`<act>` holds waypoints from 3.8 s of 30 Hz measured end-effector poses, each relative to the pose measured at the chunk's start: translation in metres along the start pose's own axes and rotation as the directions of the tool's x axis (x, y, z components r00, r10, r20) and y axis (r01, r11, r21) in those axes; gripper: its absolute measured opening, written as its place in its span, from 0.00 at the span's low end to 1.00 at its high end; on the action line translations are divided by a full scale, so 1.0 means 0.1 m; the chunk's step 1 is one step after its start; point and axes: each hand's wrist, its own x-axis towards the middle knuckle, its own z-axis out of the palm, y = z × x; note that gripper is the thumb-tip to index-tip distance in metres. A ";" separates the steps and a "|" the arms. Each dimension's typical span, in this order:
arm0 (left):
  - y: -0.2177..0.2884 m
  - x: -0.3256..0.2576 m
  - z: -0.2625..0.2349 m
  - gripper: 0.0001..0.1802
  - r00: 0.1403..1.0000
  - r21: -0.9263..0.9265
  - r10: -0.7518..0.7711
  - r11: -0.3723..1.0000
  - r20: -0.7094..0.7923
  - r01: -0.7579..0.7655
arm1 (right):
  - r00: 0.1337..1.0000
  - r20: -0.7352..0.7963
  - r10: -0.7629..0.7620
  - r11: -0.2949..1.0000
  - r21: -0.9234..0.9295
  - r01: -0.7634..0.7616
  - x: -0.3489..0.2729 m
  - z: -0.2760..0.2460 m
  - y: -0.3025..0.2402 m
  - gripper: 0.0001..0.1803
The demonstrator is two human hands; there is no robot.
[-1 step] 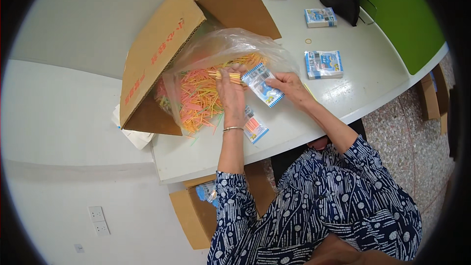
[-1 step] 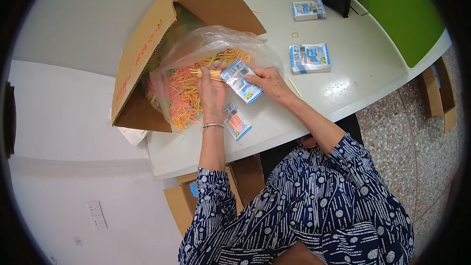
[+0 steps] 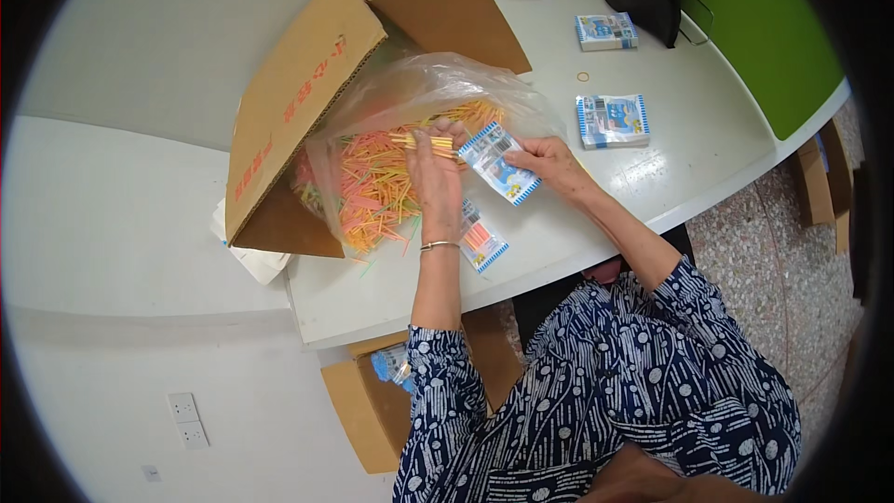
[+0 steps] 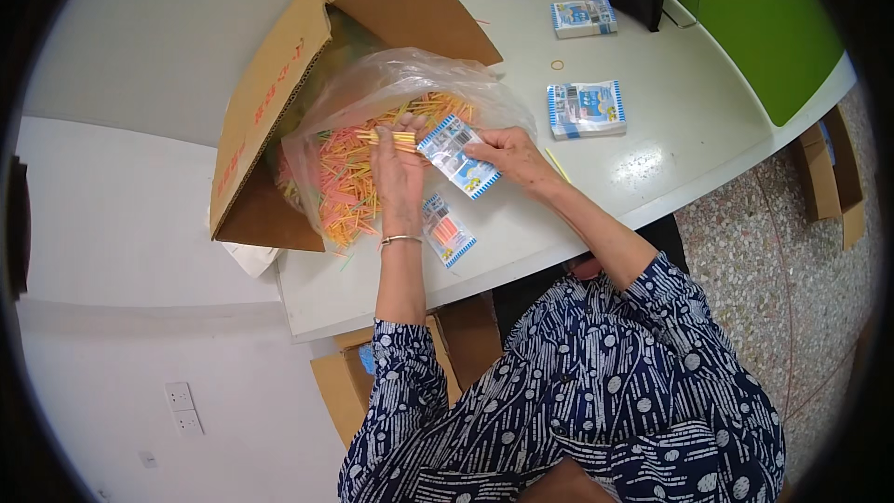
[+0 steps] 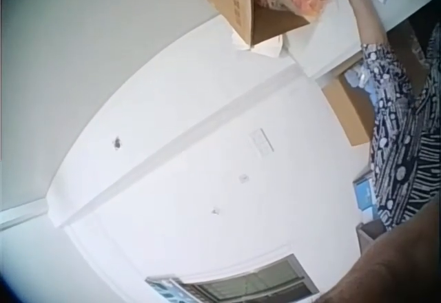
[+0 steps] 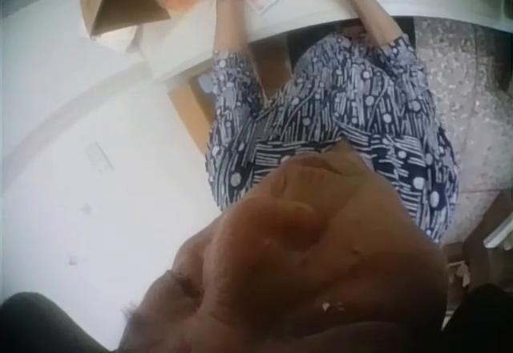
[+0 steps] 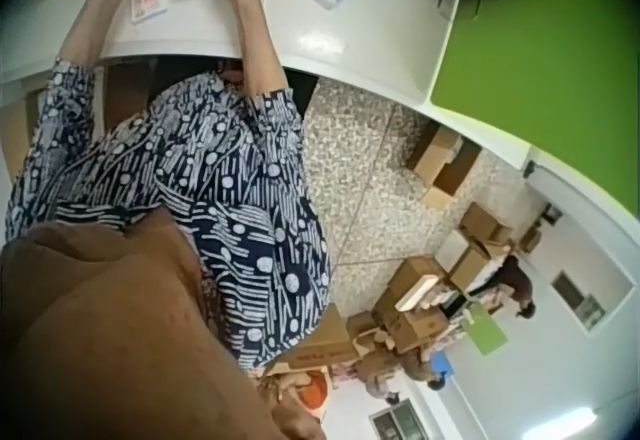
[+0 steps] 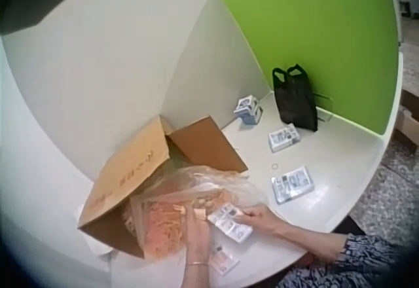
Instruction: The recorder is packaging small colorful sticks into individual plastic bags at a workstation.
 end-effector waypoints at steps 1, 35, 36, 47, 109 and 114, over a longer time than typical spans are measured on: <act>0.06 -0.03 0.11 0.15 0.999 -0.015 -0.028 0.999 0.031 0.029 | 0.999 0.028 0.015 0.999 -0.048 -0.014 -0.01 -0.08 -0.01 0.13; 0.27 -0.52 0.48 0.13 0.990 -0.066 0.022 0.998 0.142 -0.013 | 0.911 0.403 0.082 0.966 -0.256 0.026 -0.23 -0.38 -0.12 0.16; 0.26 -0.53 0.49 0.13 0.988 -0.052 0.011 0.999 0.152 -0.003 | 0.911 0.403 0.084 0.966 -0.256 0.024 -0.24 -0.38 -0.13 0.16; 0.09 -0.73 0.54 0.15 0.984 0.149 -0.057 0.988 0.170 0.031 | 0.921 0.380 0.087 0.985 -0.173 -0.022 -0.28 -0.37 -0.14 0.15; -0.21 0.47 -0.18 0.25 0.811 0.763 0.058 -0.385 0.582 -0.519 | 0.895 -0.006 -0.446 0.005 -1.000 -0.004 -0.22 -1.24 -0.41 0.20; -0.27 0.63 0.00 0.23 0.823 0.790 0.036 -0.308 0.567 -0.530 | 0.886 -0.016 -0.463 0.050 -0.999 0.008 -0.19 -1.33 -0.43 0.22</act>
